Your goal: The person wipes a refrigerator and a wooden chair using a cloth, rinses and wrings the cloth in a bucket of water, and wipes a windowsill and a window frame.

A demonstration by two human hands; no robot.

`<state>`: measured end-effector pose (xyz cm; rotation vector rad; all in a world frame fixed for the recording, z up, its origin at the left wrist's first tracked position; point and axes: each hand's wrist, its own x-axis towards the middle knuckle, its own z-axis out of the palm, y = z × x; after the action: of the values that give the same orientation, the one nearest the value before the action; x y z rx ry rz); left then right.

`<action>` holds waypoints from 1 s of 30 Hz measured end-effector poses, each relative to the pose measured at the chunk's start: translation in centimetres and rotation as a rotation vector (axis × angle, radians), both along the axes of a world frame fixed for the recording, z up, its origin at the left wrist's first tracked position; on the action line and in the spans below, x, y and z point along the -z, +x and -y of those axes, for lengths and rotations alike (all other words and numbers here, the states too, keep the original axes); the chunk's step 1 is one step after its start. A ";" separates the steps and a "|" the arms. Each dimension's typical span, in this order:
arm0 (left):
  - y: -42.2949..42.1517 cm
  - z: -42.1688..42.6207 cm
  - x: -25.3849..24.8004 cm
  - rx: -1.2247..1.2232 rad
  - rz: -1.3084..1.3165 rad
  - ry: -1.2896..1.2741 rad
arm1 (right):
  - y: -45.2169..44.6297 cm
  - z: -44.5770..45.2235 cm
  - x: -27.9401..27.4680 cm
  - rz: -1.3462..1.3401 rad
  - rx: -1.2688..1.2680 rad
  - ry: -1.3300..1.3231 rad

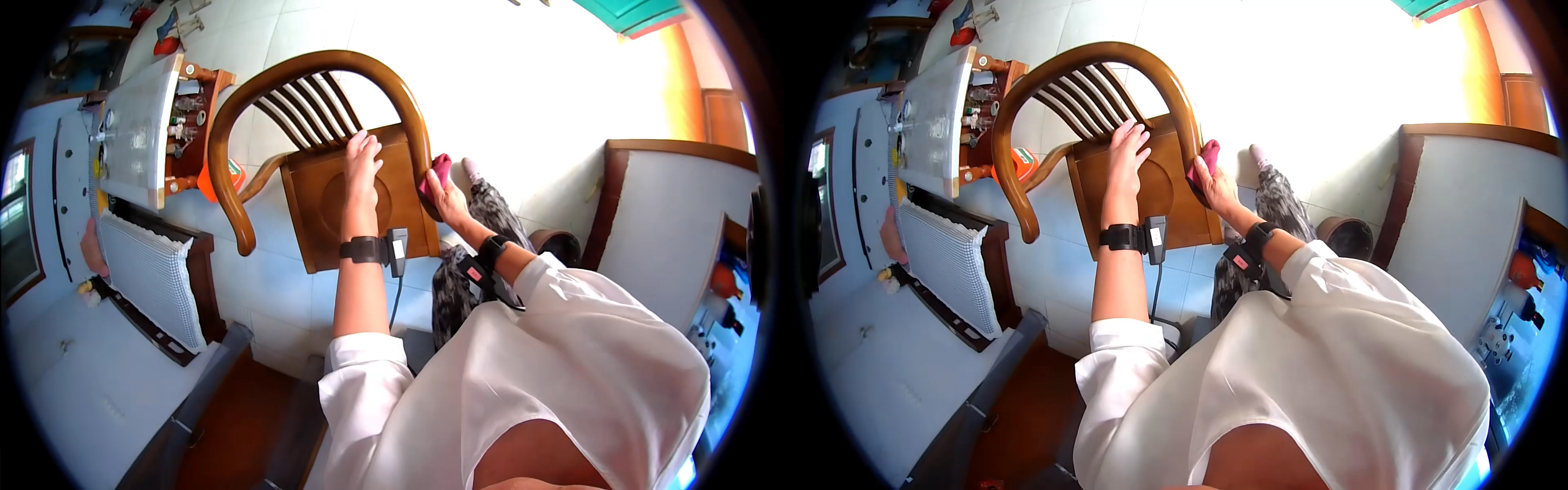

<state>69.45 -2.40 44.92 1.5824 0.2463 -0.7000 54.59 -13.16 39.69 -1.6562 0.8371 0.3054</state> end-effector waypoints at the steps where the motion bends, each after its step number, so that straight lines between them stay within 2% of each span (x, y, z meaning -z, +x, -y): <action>1: 0.5 1.0 0.2 0.035 0.023 0.050 | 1.0 0.3 0.0 0.022 0.010 0.016; 3: 2.6 2.7 2.7 0.123 0.113 0.139 | 4.1 0.4 4.2 0.405 0.280 0.074; 5: 3.5 5.7 0.7 0.061 0.127 0.172 | 7.4 2.7 3.5 0.325 0.401 0.333; 7: 5.4 8.0 0.6 -0.035 0.210 0.207 | 10.1 4.8 3.7 0.271 0.380 0.612; 9: 7.3 10.7 -0.4 -0.151 0.271 0.189 | 12.4 6.0 7.7 0.238 0.273 0.692; 10: 8.6 11.3 0.0 -0.125 0.273 0.232 | 12.9 6.0 6.5 0.326 0.325 0.682; 11: 9.1 12.2 0.8 -0.158 0.355 0.403 | 12.5 6.6 5.7 0.285 0.275 0.761; 12: 9.0 12.9 1.4 -0.155 0.372 0.507 | 11.0 5.4 8.1 0.371 0.236 0.630; 13: 8.6 13.5 1.9 -0.154 0.388 0.614 | 9.7 5.5 7.0 0.322 0.225 0.664; 14: 7.4 14.2 2.1 -0.158 0.490 0.573 | 8.4 5.8 5.7 0.272 0.214 0.696; 15: 7.0 15.3 1.0 -0.213 0.454 0.553 | 8.4 8.1 0.8 0.092 0.233 0.888; 17: 6.9 15.1 1.5 -0.218 0.442 0.597 | 7.1 5.9 4.4 0.375 0.222 0.607; 18: 6.9 14.8 2.0 -0.189 0.510 0.660 | 6.7 5.8 4.5 0.363 0.185 0.489; 19: 6.8 14.4 2.4 -0.181 0.495 0.686 | 6.3 5.6 4.3 0.343 0.189 0.513; 21: 6.9 14.5 2.7 -0.210 0.544 0.618 | 5.8 6.1 3.8 0.286 0.258 0.405; 23: 6.8 15.2 2.4 -0.262 0.492 0.583 | 5.0 6.3 4.7 0.236 0.216 0.424; 26: 6.8 14.6 2.6 -0.257 0.524 0.609 | 6.0 6.8 6.0 0.294 -0.155 0.243; 28: 6.8 14.8 2.6 -0.263 0.523 0.597 | 8.1 7.0 10.2 0.316 -0.237 0.125; 30: 7.0 14.8 2.6 -0.262 0.522 0.579 | 11.1 8.1 14.5 0.288 -0.426 -0.061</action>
<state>76.41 -17.18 42.34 2.1693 0.2727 0.0164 65.66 -21.30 25.18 -1.8759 0.2761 0.3253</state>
